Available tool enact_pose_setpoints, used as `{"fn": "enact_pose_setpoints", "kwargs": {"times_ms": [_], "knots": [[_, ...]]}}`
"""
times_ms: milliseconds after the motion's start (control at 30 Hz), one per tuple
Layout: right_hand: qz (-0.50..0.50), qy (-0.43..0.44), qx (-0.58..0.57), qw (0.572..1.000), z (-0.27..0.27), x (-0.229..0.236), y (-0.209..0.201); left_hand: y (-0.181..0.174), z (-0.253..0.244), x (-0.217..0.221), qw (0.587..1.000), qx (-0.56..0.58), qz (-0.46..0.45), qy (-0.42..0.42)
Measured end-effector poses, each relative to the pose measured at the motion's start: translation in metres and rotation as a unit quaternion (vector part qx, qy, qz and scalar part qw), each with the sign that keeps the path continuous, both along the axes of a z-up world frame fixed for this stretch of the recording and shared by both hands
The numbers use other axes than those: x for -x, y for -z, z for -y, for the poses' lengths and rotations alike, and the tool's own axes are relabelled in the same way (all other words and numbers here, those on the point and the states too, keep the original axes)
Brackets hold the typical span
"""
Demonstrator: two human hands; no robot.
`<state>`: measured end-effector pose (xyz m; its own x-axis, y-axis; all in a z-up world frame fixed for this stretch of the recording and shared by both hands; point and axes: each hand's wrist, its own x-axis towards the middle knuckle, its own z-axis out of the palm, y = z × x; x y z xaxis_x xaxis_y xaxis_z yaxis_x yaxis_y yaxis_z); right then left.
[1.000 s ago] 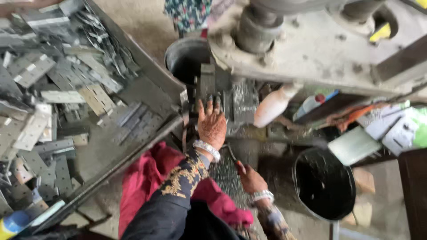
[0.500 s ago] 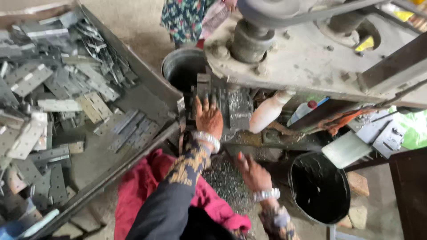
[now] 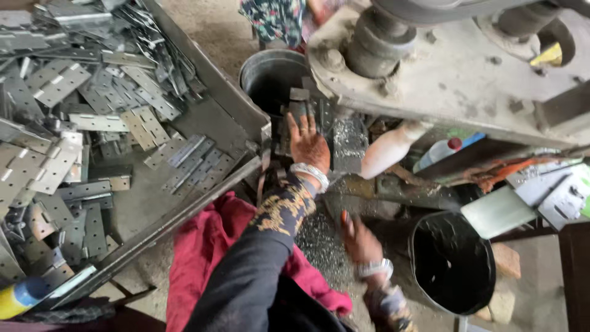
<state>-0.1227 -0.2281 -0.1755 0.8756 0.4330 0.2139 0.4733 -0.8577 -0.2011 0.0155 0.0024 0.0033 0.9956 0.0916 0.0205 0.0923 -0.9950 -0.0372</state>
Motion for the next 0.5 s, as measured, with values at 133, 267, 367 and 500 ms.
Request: {"fn": "enact_pose_setpoints", "kwargs": {"times_ms": [133,267,367,500], "knots": [[-0.242,0.189,-0.062,0.950,-0.010,0.001,-0.013,0.004,0.001,-0.015,0.993,0.008,0.115,-0.015],[-0.281,0.253,-0.160,0.912,-0.035,0.029,-0.055,0.021,-0.036,0.044,0.933,0.177,0.314,-0.009],[-0.001,0.197,-0.217,0.956,-0.048,0.023,-0.103,0.029,-0.096,0.100,0.893,0.286,0.349,-0.008],[0.109,0.139,-0.200,0.964,-0.050,0.013,-0.147,0.059,-0.215,0.126,0.956,0.011,0.222,-0.192]]}}
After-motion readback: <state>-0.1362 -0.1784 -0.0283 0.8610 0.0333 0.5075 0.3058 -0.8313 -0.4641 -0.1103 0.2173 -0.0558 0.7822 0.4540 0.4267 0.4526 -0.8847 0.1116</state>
